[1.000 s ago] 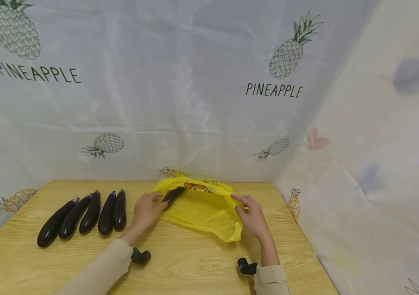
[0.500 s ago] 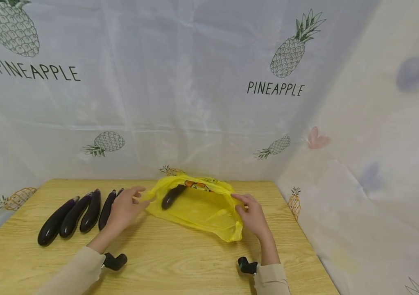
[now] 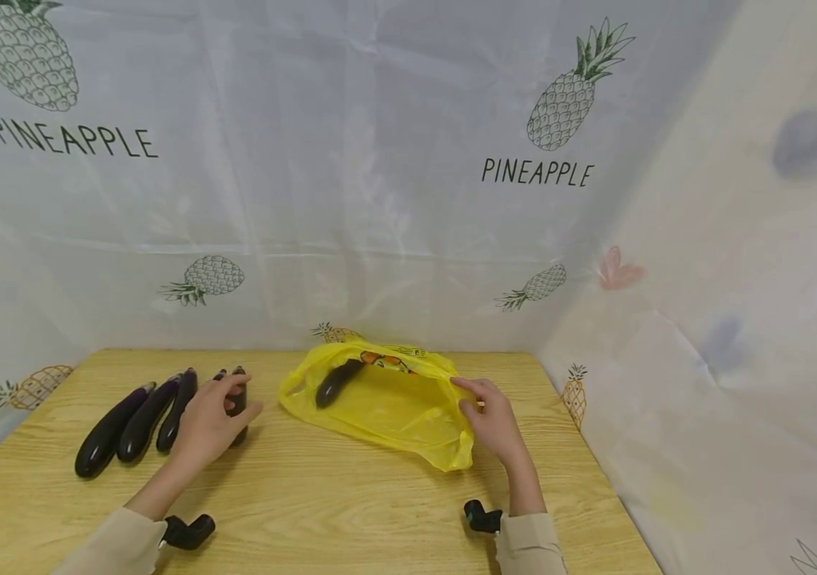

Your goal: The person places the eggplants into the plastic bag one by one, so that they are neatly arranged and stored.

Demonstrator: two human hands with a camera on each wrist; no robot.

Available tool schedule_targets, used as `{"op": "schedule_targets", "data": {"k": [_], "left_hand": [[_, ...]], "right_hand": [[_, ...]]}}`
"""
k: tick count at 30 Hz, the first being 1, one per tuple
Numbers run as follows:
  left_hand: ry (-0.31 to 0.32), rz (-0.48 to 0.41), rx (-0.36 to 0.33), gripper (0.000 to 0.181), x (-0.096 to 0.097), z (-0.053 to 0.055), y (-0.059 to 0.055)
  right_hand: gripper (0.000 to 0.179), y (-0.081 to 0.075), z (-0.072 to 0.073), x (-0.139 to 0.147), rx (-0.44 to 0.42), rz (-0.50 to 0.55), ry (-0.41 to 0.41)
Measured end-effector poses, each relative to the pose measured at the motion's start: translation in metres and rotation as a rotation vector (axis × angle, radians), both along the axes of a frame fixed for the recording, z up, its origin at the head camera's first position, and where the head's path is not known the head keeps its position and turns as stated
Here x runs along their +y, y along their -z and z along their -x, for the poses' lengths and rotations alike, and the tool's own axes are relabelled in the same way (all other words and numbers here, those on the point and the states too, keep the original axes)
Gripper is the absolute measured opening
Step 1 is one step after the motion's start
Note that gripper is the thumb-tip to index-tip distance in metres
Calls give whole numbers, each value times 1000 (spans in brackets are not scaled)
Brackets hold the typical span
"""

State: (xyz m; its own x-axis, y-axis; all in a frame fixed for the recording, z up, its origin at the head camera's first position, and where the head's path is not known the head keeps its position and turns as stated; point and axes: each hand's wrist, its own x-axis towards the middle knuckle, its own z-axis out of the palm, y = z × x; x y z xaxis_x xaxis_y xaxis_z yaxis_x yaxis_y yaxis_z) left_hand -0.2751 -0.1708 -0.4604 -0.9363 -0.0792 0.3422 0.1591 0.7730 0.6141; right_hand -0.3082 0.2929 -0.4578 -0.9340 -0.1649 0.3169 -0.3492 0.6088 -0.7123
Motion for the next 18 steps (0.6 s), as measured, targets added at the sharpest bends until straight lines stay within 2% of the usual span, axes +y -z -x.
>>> {"op": "schedule_targets", "data": {"k": [11,18], "left_hand": [[1,71,-19,63,-11,-5,7],[-19,127,-48,65,-19,-8,13]], "right_hand": [[43,0,0,0,0,2,9],[43,0,-1,0,2,-6,6]]}}
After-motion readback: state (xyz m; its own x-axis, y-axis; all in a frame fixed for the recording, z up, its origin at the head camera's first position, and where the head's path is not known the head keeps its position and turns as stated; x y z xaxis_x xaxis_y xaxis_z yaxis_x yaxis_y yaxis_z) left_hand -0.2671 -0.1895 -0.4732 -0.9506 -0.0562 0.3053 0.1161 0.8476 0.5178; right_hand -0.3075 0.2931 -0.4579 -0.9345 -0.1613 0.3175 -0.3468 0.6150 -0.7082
